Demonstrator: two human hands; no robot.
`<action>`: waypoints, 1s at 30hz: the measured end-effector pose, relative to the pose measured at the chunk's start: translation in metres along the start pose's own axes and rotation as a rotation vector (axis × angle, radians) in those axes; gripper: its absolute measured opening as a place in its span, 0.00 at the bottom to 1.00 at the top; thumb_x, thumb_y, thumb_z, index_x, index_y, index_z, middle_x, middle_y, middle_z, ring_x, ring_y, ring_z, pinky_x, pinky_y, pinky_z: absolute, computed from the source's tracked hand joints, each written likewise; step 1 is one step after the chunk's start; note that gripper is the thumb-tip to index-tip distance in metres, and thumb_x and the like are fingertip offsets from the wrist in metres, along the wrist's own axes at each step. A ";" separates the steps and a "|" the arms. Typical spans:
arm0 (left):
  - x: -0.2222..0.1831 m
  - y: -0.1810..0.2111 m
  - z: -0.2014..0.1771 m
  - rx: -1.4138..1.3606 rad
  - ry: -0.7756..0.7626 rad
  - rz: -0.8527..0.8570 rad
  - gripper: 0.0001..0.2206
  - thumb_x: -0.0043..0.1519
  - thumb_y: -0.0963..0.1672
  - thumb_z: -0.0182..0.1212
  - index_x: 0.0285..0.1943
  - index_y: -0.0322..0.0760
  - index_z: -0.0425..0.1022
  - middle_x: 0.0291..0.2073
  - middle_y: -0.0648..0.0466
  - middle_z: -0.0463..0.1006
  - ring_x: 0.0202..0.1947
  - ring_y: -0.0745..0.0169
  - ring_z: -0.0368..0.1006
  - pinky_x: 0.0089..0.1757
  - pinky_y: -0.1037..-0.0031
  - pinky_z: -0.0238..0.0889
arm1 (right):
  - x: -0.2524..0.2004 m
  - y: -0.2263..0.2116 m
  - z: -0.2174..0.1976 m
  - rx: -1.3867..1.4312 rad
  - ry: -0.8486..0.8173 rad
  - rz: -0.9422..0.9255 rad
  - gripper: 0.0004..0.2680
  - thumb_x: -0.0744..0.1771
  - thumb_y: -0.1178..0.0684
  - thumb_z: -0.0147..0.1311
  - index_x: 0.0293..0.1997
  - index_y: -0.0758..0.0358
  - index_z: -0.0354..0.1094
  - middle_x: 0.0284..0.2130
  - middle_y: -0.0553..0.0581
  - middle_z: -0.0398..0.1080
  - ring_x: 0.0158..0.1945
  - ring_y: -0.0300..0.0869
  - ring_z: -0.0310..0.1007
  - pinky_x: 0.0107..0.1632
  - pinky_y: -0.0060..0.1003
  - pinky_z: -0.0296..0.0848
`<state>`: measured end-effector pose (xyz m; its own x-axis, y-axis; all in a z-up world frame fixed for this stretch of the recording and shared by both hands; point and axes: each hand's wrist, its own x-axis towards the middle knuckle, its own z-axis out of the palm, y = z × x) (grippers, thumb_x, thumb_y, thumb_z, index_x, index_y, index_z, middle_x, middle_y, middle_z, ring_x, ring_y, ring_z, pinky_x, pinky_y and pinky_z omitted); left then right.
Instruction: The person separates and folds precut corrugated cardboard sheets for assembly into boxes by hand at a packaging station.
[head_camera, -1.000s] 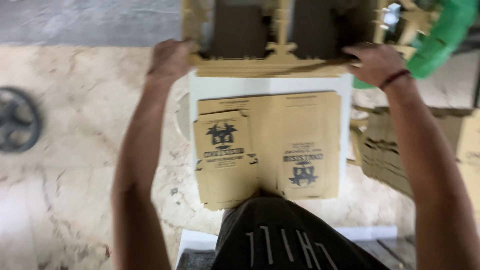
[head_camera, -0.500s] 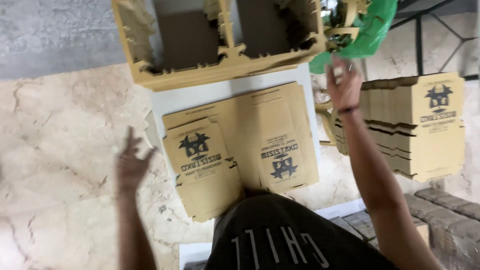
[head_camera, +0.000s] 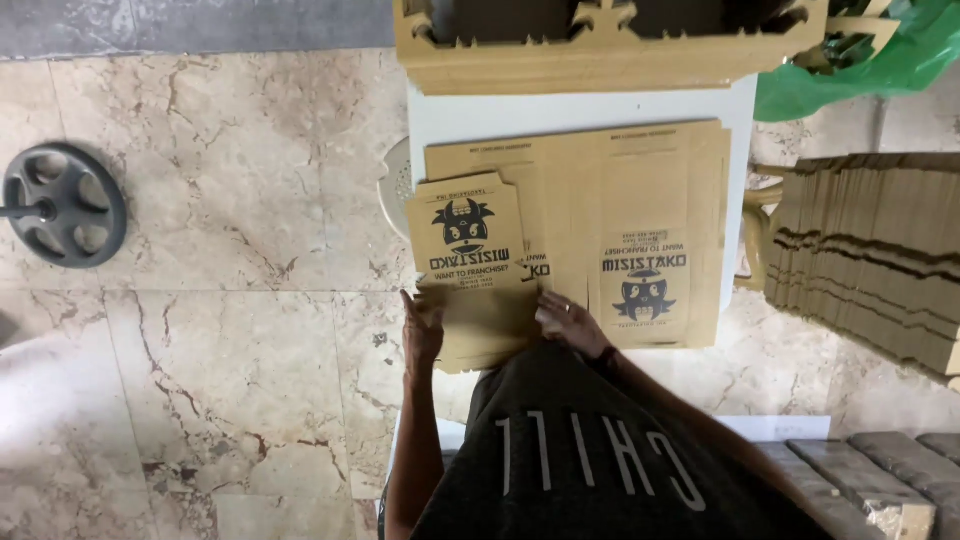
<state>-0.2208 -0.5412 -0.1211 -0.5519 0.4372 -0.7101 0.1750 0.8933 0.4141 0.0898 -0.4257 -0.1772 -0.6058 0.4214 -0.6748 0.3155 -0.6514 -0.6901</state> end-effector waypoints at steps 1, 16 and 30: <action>0.001 -0.017 -0.013 0.005 -0.003 -0.003 0.43 0.65 0.52 0.60 0.84 0.51 0.31 0.66 0.39 0.69 0.65 0.35 0.68 0.58 0.45 0.65 | 0.000 -0.007 0.007 0.005 0.001 0.004 0.23 0.68 0.61 0.54 0.74 0.65 0.54 0.68 0.67 0.60 0.69 0.57 0.62 0.56 0.43 0.75; -0.050 0.113 -0.034 -0.635 -0.467 0.069 0.20 0.61 0.46 0.70 0.62 0.49 0.73 0.45 0.51 0.76 0.28 0.63 0.75 0.21 0.80 0.70 | -0.004 -0.102 -0.042 0.048 0.495 -0.034 0.31 0.64 0.47 0.69 0.70 0.74 0.56 0.63 0.78 0.63 0.66 0.62 0.65 0.67 0.52 0.68; -0.226 0.361 0.354 -0.499 -1.039 0.554 0.34 0.63 0.43 0.69 0.77 0.46 0.54 0.48 0.43 0.75 0.34 0.58 0.78 0.33 0.61 0.80 | -0.387 -0.138 -0.423 -0.191 1.149 -0.308 0.24 0.67 0.48 0.69 0.65 0.73 0.64 0.44 0.70 0.74 0.45 0.53 0.76 0.53 0.47 0.74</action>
<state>0.2561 -0.2806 -0.0132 0.4297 0.8141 -0.3905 -0.2722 0.5292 0.8037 0.5894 -0.2321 0.0688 0.2984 0.9219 -0.2470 0.4339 -0.3615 -0.8253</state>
